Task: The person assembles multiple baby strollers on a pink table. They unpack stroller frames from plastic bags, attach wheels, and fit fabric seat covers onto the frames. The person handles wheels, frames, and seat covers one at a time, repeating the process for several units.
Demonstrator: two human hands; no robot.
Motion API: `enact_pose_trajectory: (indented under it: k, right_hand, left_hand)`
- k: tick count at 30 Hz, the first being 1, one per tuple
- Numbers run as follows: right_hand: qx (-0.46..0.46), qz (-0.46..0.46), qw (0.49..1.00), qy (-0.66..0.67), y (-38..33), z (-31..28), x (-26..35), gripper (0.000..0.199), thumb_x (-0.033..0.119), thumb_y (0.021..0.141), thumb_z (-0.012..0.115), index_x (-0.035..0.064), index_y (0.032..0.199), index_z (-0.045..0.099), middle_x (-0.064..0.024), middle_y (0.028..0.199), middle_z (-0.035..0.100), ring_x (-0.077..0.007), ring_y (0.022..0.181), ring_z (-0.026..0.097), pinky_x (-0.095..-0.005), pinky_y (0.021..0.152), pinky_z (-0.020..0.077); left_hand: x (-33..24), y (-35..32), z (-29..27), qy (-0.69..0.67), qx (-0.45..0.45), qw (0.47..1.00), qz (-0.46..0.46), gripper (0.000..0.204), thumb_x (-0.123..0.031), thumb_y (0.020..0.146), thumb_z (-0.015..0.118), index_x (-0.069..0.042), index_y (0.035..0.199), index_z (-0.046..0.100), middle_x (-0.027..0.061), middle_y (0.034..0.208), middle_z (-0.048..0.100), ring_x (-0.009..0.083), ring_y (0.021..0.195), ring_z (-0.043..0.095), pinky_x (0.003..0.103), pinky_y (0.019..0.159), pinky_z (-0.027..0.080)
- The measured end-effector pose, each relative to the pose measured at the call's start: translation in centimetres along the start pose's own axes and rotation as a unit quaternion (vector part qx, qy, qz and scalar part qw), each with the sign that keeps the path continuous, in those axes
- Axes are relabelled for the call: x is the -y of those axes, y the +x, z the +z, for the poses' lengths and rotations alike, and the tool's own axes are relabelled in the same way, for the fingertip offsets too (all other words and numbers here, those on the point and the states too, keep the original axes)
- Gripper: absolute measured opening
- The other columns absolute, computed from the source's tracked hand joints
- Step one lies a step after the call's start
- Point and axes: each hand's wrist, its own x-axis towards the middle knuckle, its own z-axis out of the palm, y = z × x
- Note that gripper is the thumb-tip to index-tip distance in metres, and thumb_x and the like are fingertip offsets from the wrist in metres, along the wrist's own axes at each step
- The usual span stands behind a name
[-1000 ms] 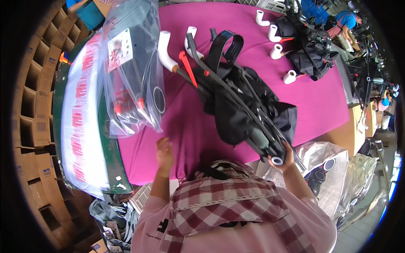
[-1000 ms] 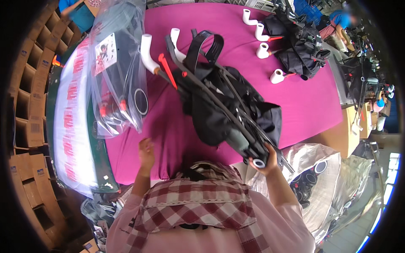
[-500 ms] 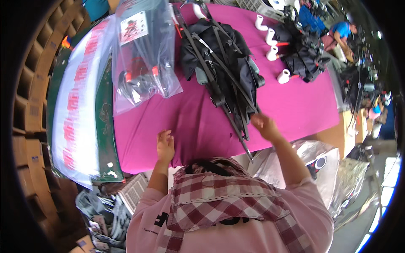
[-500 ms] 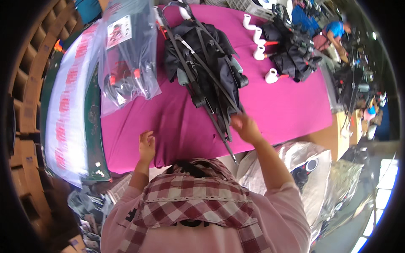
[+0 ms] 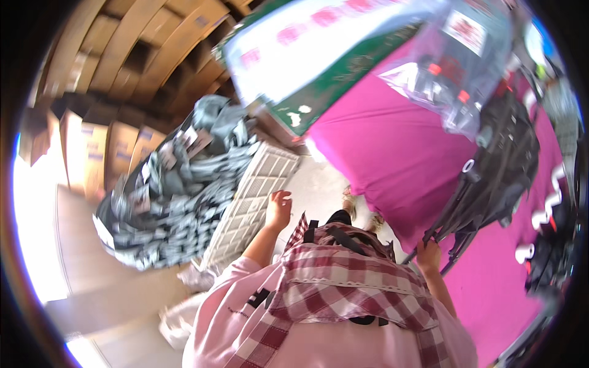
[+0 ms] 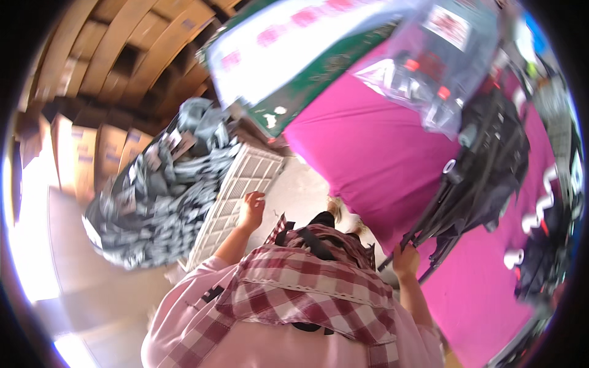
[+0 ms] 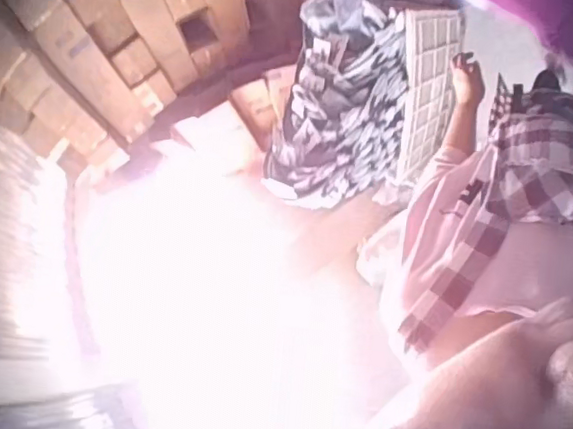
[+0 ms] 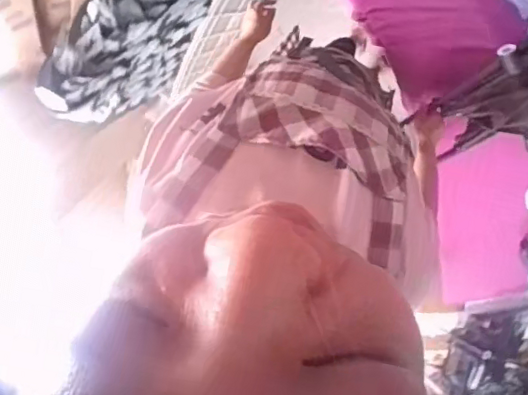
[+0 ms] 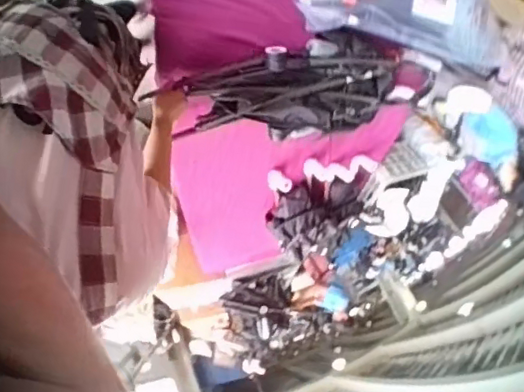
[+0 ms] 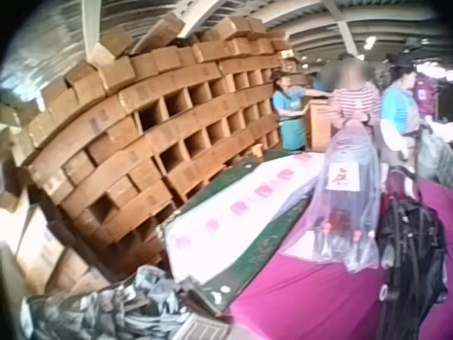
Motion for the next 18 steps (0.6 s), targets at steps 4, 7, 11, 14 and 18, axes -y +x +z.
enact_pose_trajectory:
  k: [4, 7, 11, 14, 18]
  right_hand:
    - [-0.139, -0.242, 0.951, 0.136, 1.6, -1.3, 9.2, 0.018, 0.019, 0.092, 0.06, 0.0018, 0.094, 0.064, -0.0177, 0.073, 0.065, -0.0363, 0.064, 0.064, -0.0437, 0.058, 0.0487]
    - [-0.144, -0.351, 0.904, 0.197, 0.4, -6.1, 20.2, 0.007, 0.006, 0.09, 0.061, 0.0026, 0.096, 0.064, -0.0115, 0.066, 0.061, -0.0224, 0.053, 0.058, -0.033, 0.053, 0.045]
    - [-0.057, -0.307, 0.913, 0.261, 0.4, -0.8, 29.4, 0.01, 0.006, 0.089, 0.062, 0.0039, 0.098, 0.066, -0.0108, 0.071, 0.065, -0.0183, 0.056, 0.061, -0.0312, 0.054, 0.0469]
    - [0.07, -0.371, 0.911, 0.167, -1.3, 7.5, 33.8, 0.013, 0.011, 0.087, 0.064, 0.0077, 0.099, 0.069, -0.0123, 0.079, 0.069, -0.0241, 0.066, 0.066, -0.0343, 0.062, 0.0515]
    - [0.189, -0.367, 0.905, 0.098, -1.8, 10.3, 40.9, 0.013, 0.012, 0.088, 0.064, 0.0072, 0.098, 0.069, -0.0107, 0.08, 0.07, -0.0218, 0.069, 0.068, -0.0328, 0.064, 0.0529]
  left_hand:
    - [0.5, -0.9, 0.1, -0.039, -0.008, 0.999, -0.015, 0.022, -0.008, 0.089, 0.059, -0.005, 0.111, 0.064, 0.0189, 0.125, 0.052, 0.033, 0.092, 0.066, 0.038, 0.083, 0.054]
    - [-0.4, 0.8, -0.5, -0.091, 0.03, 0.995, 0.018, 0.025, -0.008, 0.089, 0.061, -0.007, 0.114, 0.063, 0.0209, 0.127, 0.05, 0.0344, 0.093, 0.065, 0.04, 0.087, 0.053]
    - [2.6, 4.6, -2.1, -0.155, 0.013, 0.987, 0.049, 0.034, -0.006, 0.086, 0.064, -0.008, 0.12, 0.058, 0.0213, 0.128, 0.048, 0.0386, 0.099, 0.061, 0.042, 0.09, 0.051]
    - [8.5, 7.7, -6.7, -0.108, -0.086, 0.989, 0.062, 0.044, -0.003, 0.08, 0.068, -0.006, 0.122, 0.055, 0.0227, 0.123, 0.051, 0.0391, 0.104, 0.059, 0.045, 0.089, 0.05]
    - [18.4, 10.4, -17.2, -0.039, -0.25, 0.967, 0.021, 0.045, -0.002, 0.078, 0.067, -0.003, 0.121, 0.054, 0.0242, 0.123, 0.052, 0.0433, 0.112, 0.053, 0.046, 0.096, 0.046]
